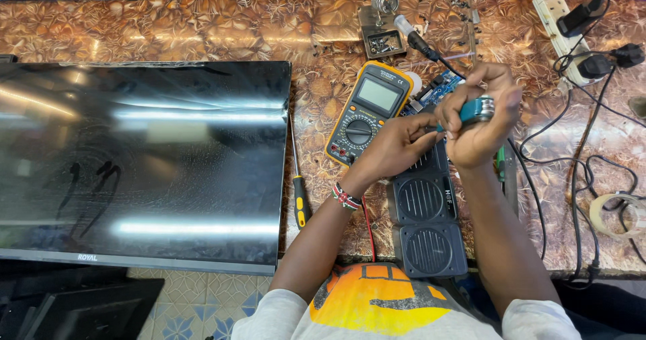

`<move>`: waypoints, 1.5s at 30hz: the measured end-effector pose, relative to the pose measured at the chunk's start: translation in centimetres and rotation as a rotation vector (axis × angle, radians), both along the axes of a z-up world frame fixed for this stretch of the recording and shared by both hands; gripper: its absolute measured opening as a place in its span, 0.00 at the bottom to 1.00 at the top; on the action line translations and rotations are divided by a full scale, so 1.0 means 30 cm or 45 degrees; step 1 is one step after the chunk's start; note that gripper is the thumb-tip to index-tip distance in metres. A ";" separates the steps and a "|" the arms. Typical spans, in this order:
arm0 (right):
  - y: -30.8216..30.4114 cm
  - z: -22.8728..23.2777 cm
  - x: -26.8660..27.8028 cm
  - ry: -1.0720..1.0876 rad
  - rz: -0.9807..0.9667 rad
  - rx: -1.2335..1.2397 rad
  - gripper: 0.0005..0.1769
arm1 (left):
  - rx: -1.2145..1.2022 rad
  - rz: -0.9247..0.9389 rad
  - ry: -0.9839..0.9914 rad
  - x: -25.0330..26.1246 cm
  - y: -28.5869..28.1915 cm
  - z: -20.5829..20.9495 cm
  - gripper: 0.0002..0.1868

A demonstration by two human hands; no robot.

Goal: The person uses a screwdriver to remove screws from the back of a black speaker unit. They then flip the unit over to reveal the internal components, including a speaker driver and wiring.

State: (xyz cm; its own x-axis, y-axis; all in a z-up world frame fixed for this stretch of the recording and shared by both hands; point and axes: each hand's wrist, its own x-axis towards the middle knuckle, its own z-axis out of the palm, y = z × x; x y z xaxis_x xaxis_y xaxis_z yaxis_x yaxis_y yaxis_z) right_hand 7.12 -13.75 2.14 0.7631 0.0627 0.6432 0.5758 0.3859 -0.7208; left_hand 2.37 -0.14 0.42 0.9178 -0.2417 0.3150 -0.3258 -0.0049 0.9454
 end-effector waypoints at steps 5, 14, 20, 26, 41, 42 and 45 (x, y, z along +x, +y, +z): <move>0.028 0.038 -0.008 -0.163 -0.193 0.000 0.20 | -0.035 -0.015 0.001 0.036 -0.006 -0.052 0.09; 0.011 0.021 -0.009 0.045 -0.069 0.019 0.30 | -0.028 -0.014 0.012 0.060 -0.020 -0.116 0.12; 0.005 0.014 -0.002 -0.201 -0.244 -0.081 0.21 | -0.017 0.166 -0.016 0.041 -0.044 -0.084 0.10; 0.012 0.075 -0.083 0.003 -0.309 -0.192 0.19 | 0.200 0.470 -0.079 0.021 -0.078 -0.058 0.08; 0.002 0.088 -0.057 -0.151 -0.301 -0.186 0.18 | 0.775 0.357 -0.130 -0.002 -0.050 -0.058 0.20; 0.004 0.091 -0.048 -0.238 -0.323 -0.176 0.16 | 0.811 0.385 -0.137 -0.003 -0.048 -0.062 0.21; -0.007 0.104 -0.077 0.002 -0.245 -0.200 0.20 | 0.831 0.360 -0.073 0.005 -0.045 -0.059 0.20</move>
